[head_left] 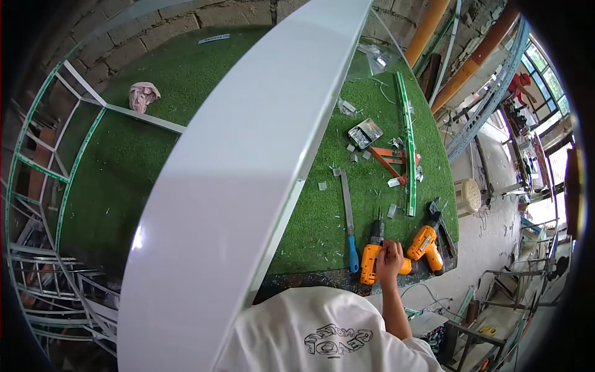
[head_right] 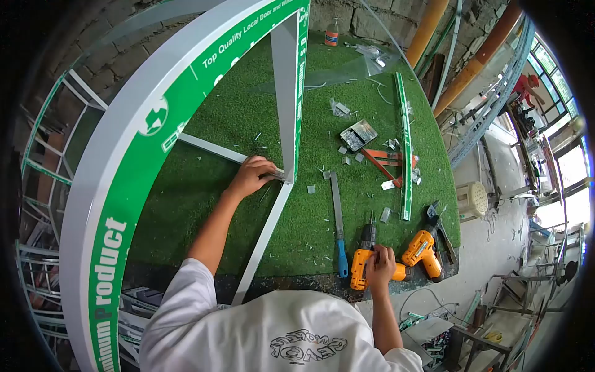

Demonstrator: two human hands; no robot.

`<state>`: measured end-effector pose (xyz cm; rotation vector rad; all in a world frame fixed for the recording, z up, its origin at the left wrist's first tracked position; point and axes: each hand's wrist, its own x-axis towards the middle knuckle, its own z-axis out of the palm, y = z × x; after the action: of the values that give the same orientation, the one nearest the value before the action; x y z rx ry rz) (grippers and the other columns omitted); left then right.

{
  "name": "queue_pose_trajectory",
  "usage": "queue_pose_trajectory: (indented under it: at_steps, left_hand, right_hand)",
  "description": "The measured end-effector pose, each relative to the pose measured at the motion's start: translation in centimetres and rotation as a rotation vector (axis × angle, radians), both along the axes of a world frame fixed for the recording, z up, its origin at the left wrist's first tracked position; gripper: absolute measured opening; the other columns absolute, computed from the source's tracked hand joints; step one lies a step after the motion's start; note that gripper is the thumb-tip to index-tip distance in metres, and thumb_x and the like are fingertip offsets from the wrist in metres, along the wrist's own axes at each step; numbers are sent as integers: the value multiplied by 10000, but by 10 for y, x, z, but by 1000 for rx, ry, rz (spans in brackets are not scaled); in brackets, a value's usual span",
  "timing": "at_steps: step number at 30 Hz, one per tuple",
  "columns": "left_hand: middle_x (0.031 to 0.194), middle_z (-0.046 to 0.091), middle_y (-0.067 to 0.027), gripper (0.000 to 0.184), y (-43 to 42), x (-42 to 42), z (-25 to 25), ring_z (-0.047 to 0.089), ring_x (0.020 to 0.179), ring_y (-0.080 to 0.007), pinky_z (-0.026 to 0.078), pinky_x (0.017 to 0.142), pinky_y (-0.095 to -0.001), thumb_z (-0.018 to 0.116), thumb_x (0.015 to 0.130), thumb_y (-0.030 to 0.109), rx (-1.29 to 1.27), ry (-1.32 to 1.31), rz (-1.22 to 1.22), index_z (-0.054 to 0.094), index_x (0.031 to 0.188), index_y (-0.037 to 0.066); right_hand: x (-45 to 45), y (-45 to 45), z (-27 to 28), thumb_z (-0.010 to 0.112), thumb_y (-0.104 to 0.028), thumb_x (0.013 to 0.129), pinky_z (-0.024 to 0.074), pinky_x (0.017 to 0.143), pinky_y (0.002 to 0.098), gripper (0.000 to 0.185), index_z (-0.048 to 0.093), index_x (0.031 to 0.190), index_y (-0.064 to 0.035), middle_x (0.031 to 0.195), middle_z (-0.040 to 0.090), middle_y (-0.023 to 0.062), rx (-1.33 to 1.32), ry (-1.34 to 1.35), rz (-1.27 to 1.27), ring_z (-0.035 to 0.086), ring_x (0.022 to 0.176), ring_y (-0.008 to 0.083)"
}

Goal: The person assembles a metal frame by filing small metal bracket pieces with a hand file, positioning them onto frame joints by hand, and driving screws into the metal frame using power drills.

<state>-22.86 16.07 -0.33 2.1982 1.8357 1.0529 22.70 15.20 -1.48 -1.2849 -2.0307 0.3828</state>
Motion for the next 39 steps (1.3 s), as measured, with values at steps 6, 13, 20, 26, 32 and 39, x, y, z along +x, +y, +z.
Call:
queue_pose_trajectory:
  at_steps: [6, 13, 20, 26, 32, 39]
  left_hand:
    - [972, 672, 49, 212, 4, 0, -7, 595, 1000, -198, 433, 879, -372, 778, 726, 148, -12, 3, -29, 683, 916, 148]
    - [974, 680, 51, 202, 4, -8, -11, 603, 1027, -178, 395, 921, -368, 773, 735, 146, -18, -30, -36, 691, 919, 168]
    - [975, 682, 60, 193, 4, -5, -7, 605, 1016, -171, 394, 918, -367, 773, 738, 140, 7, -32, -36, 695, 910, 177]
    - [955, 686, 76, 205, 5, -4, -8, 603, 1012, -155, 380, 929, -371, 778, 736, 142, -12, 8, -27, 696, 918, 185]
    - [947, 683, -72, 156, -1, 1, -9, 641, 912, -247, 499, 780, -328, 759, 750, 64, 65, -360, 67, 680, 882, 36]
    - [935, 656, -78, 200, -77, 68, 30, 642, 834, -189, 565, 769, -336, 569, 927, 77, -157, -2028, -106, 585, 1126, 62]
  right_hand:
    - [1, -1, -1, 544, 29, 771, 473, 645, 384, 165, 615, 916, -1, 849, 588, 152, -87, 17, -30, 581, 737, 335]
    - [-1, 1, 0, 534, 38, 771, 474, 635, 375, 162, 611, 910, 4, 853, 590, 156, -39, -18, -14, 582, 723, 329]
    - [0, 2, -2, 533, 43, 770, 473, 629, 375, 159, 607, 905, 6, 851, 589, 157, -19, -19, -4, 582, 716, 329]
    - [0, 2, -2, 533, 53, 767, 470, 617, 368, 168, 610, 909, 5, 837, 582, 156, -29, 11, -3, 579, 708, 324]
    - [-1, 0, 3, 535, 60, 757, 457, 601, 358, 174, 615, 899, -1, 833, 579, 154, -48, 35, -37, 567, 680, 318]
    - [-65, 3, 43, 653, -129, 771, 512, 702, 426, 338, 592, 1087, -26, 987, 597, 152, 68, -315, 226, 592, 919, 334]
